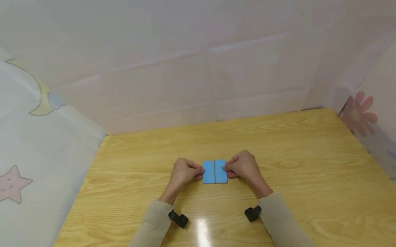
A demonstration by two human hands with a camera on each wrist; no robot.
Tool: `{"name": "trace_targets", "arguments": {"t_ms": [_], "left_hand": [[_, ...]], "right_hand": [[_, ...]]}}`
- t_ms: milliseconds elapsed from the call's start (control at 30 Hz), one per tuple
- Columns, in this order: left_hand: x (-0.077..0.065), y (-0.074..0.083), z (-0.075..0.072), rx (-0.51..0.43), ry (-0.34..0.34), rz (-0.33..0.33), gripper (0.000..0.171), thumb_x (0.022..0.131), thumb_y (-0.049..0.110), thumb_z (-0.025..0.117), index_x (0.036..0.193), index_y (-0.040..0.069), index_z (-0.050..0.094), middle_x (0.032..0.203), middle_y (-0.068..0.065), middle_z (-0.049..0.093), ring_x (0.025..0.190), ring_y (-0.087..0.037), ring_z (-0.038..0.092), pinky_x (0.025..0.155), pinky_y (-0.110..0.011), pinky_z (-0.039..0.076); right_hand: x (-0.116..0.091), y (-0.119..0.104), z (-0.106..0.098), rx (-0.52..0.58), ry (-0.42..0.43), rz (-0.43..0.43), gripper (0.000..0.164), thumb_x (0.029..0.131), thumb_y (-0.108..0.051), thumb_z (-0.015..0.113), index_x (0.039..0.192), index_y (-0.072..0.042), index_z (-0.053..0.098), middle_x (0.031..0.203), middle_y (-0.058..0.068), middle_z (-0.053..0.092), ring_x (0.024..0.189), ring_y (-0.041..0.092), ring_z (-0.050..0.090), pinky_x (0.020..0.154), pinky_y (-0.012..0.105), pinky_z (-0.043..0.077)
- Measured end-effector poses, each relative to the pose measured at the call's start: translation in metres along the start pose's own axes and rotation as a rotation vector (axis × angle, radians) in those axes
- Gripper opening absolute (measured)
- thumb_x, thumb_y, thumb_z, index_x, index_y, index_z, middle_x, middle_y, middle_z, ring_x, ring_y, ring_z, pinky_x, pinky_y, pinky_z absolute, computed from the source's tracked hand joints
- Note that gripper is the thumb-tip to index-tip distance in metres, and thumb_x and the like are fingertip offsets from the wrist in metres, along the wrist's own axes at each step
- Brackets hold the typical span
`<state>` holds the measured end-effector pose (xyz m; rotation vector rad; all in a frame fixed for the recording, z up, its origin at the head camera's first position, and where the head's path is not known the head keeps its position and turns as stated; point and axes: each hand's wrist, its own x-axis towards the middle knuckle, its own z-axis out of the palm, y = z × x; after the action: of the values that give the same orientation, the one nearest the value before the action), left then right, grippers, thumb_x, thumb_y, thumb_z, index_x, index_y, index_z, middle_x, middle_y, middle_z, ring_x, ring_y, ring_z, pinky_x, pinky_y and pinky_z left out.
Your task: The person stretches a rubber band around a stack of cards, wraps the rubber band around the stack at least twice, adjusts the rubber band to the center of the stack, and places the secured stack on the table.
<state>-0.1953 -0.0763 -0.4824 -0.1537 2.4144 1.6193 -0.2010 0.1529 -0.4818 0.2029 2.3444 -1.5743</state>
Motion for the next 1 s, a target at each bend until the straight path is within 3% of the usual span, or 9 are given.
{"name": "trace_targets", "arguments": {"t_ms": [500,733,1000], "left_hand": [[-0.0002,-0.0047,-0.0003,-0.022,0.001,-0.009,0.005,0.088,0.004,0.083,0.09,-0.001,0.084,0.089,-0.015,0.081,0.068,-0.015,0.078,0.065,-0.027,0.064],[0.0028,-0.0063,-0.0039,-0.037,-0.027,0.032,0.006,0.09,0.002,0.081,0.091,-0.003,0.083,0.092,-0.017,0.081,0.072,-0.017,0.079,0.067,-0.027,0.065],[0.0036,-0.0073,-0.0068,-0.04,-0.042,0.033,0.007,0.091,0.005,0.08,0.093,-0.002,0.084,0.094,-0.016,0.081,0.075,-0.017,0.079,0.068,-0.028,0.065]], "right_hand": [[-0.0011,0.0042,0.0027,-0.017,0.0,-0.015,0.019,0.09,-0.007,0.083,0.101,0.008,0.079,0.086,0.015,0.08,0.065,0.011,0.075,0.065,0.027,0.064],[-0.0002,0.0017,-0.0009,-0.013,-0.006,-0.016,0.017,0.092,-0.008,0.08,0.099,0.008,0.079,0.087,0.014,0.081,0.066,0.011,0.075,0.067,0.028,0.065],[-0.0018,-0.0011,-0.0043,-0.018,-0.017,0.012,0.019,0.093,-0.01,0.079,0.101,0.007,0.08,0.085,0.011,0.081,0.065,0.01,0.074,0.067,0.028,0.065]]}}
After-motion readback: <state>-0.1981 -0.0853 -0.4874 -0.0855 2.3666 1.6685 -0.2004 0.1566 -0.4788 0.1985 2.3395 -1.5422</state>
